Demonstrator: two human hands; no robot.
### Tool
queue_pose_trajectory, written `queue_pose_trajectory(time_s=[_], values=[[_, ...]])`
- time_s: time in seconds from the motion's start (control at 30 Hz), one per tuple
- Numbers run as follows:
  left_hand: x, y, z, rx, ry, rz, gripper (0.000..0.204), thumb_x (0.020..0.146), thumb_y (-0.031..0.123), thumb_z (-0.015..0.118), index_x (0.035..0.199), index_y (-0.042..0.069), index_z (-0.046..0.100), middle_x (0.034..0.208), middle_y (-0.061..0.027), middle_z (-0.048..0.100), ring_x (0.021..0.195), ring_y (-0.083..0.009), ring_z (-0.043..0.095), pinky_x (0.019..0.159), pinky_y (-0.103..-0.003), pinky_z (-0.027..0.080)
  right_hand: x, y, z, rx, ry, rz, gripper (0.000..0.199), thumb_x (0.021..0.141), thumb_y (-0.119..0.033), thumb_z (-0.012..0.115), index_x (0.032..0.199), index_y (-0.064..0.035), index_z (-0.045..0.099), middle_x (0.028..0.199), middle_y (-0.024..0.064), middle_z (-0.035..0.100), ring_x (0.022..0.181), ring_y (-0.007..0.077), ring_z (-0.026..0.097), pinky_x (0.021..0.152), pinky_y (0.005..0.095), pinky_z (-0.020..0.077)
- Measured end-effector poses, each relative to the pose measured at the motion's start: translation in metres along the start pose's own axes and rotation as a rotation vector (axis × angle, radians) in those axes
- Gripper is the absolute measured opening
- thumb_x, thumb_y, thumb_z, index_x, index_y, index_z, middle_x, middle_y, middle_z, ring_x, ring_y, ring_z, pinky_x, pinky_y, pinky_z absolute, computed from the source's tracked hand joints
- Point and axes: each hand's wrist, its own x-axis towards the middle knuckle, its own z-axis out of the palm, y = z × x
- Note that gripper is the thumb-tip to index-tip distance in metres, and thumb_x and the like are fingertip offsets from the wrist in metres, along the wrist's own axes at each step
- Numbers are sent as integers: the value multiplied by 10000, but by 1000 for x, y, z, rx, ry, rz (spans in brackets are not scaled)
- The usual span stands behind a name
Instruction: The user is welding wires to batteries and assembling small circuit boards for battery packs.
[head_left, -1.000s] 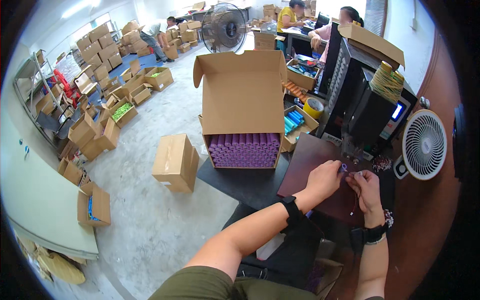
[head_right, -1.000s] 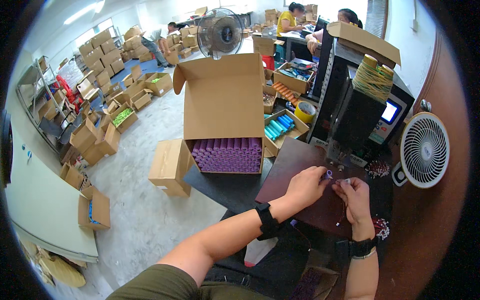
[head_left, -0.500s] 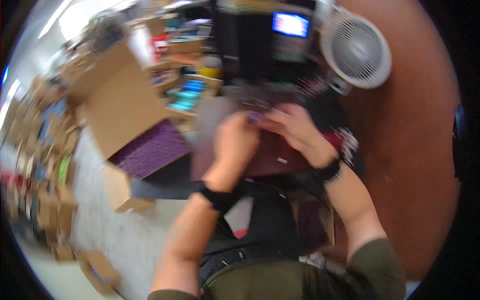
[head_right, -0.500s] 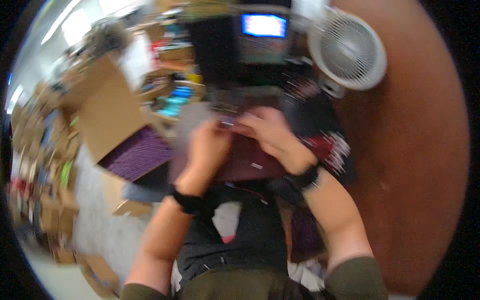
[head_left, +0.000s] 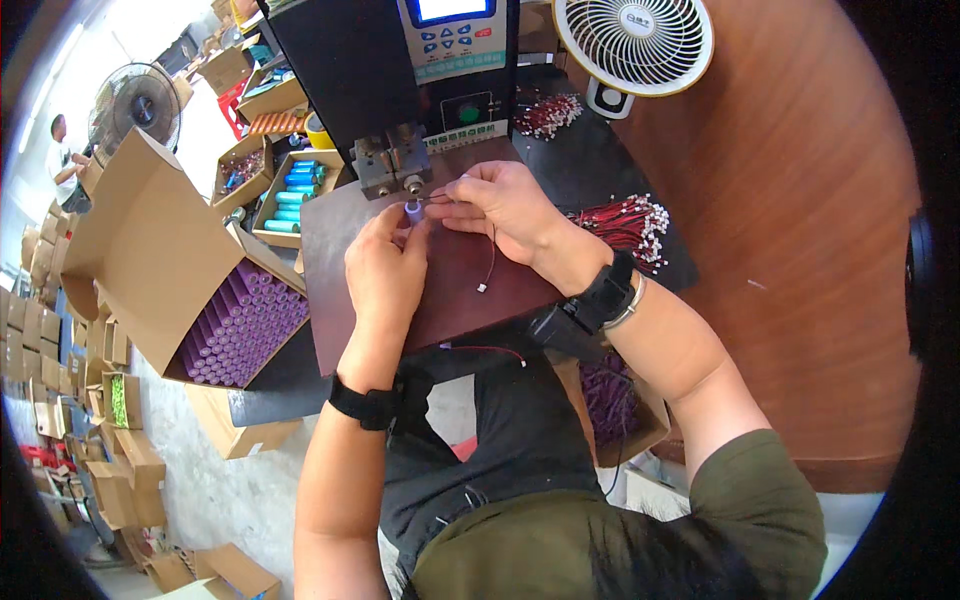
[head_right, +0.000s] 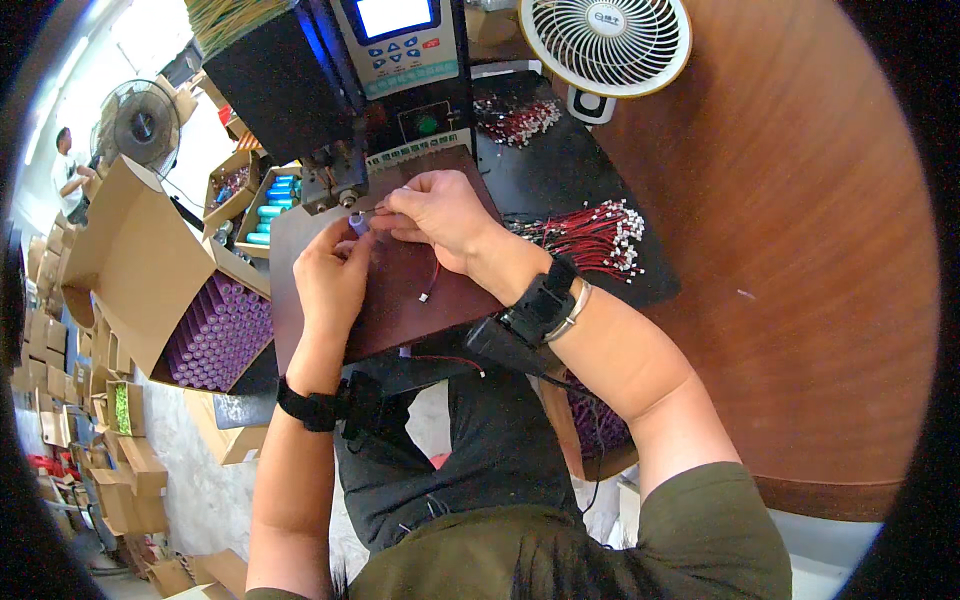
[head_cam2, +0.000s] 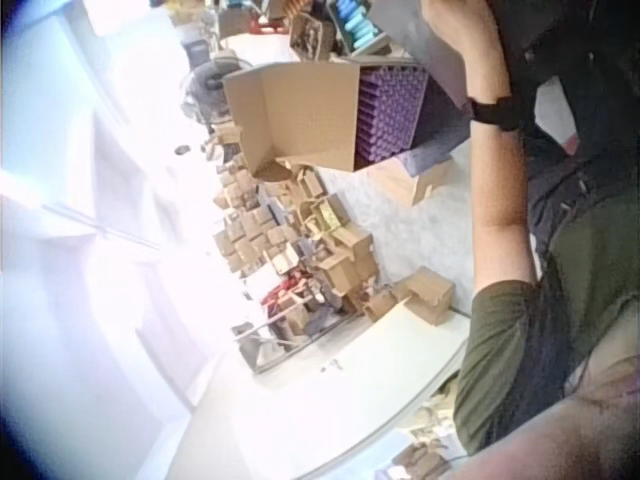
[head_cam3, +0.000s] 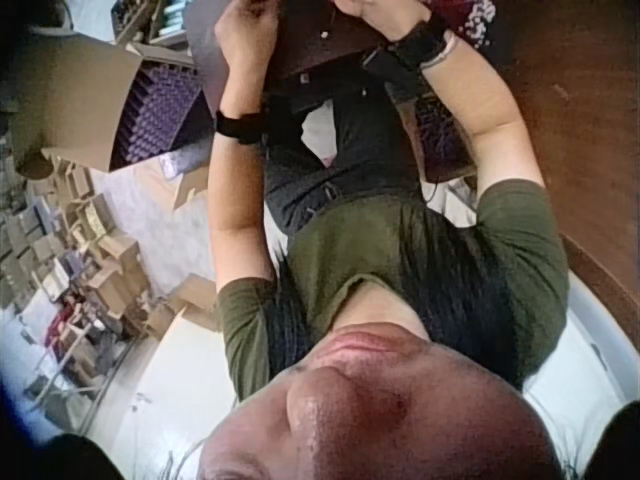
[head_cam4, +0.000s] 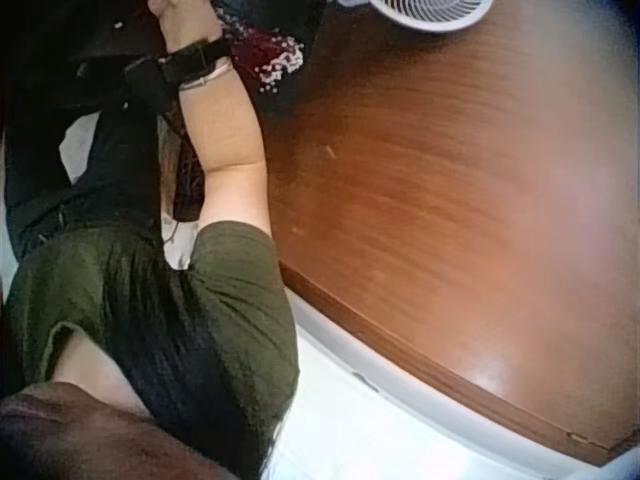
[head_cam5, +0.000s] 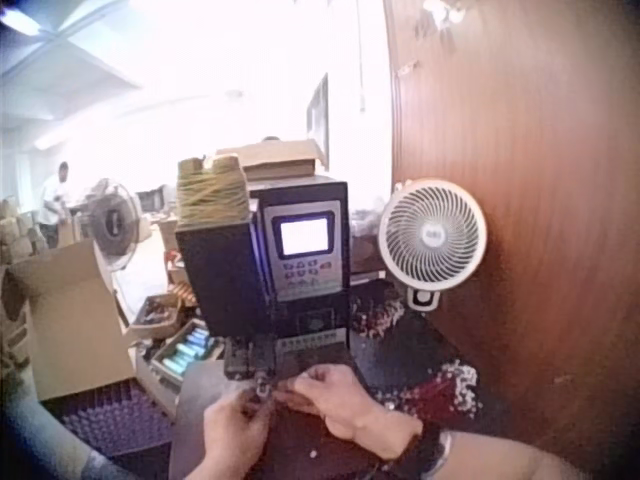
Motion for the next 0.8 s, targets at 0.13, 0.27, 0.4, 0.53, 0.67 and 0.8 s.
queue_pose_trajectory(time_s=[0.13, 0.27, 0.4, 0.53, 0.67, 0.8], values=[[2, 4, -1, -46, -32, -53, 233, 718, 127, 611, 928, 28, 603, 761, -128, 611, 687, -263, 605, 629, -334, 459, 4, -1, 2, -16, 9, 18, 96, 796, -92, 542, 805, -3, 508, 837, 116, 595, 793, 210, 618, 701, 336, 468], [3, 7, -5, 10, -19, -28, 225, 722, 136, 607, 921, 30, 606, 754, -130, 613, 685, -267, 607, 625, -336, 460, 3, -2, 5, -21, 6, 5, 95, 786, -92, 550, 792, -6, 510, 821, 107, 594, 774, 202, 618, 697, 331, 468], [4, 5, 0, 19, -19, -36, 210, 732, 146, 598, 912, 39, 610, 749, -131, 617, 688, -274, 607, 624, -339, 462, 6, 1, 4, -26, 18, 1, 90, 784, -90, 552, 780, -11, 509, 808, 102, 596, 762, 194, 618, 681, 322, 469], [3, 8, -5, 21, -33, -59, 208, 735, 146, 596, 914, 44, 612, 745, -130, 619, 691, -277, 607, 629, -343, 463, 5, 3, 6, -22, 7, -14, 92, 784, -90, 554, 763, -19, 500, 803, 101, 599, 755, 183, 616, 669, 309, 465], [4, 7, -4, 24, -25, -59, 214, 734, 149, 597, 916, 39, 612, 749, -136, 618, 702, -287, 606, 635, -349, 463, 5, 2, 6, -33, 14, -9, 98, 785, -97, 557, 761, -24, 496, 806, 103, 603, 757, 179, 616, 671, 303, 463], [5, 4, -3, 64, -30, -56, 217, 736, 155, 594, 910, 27, 610, 760, -147, 617, 723, -306, 601, 647, -360, 462, 4, 1, 6, -25, 10, -18, 96, 788, -101, 555, 767, -27, 497, 803, 104, 605, 767, 182, 616, 672, 302, 462]])
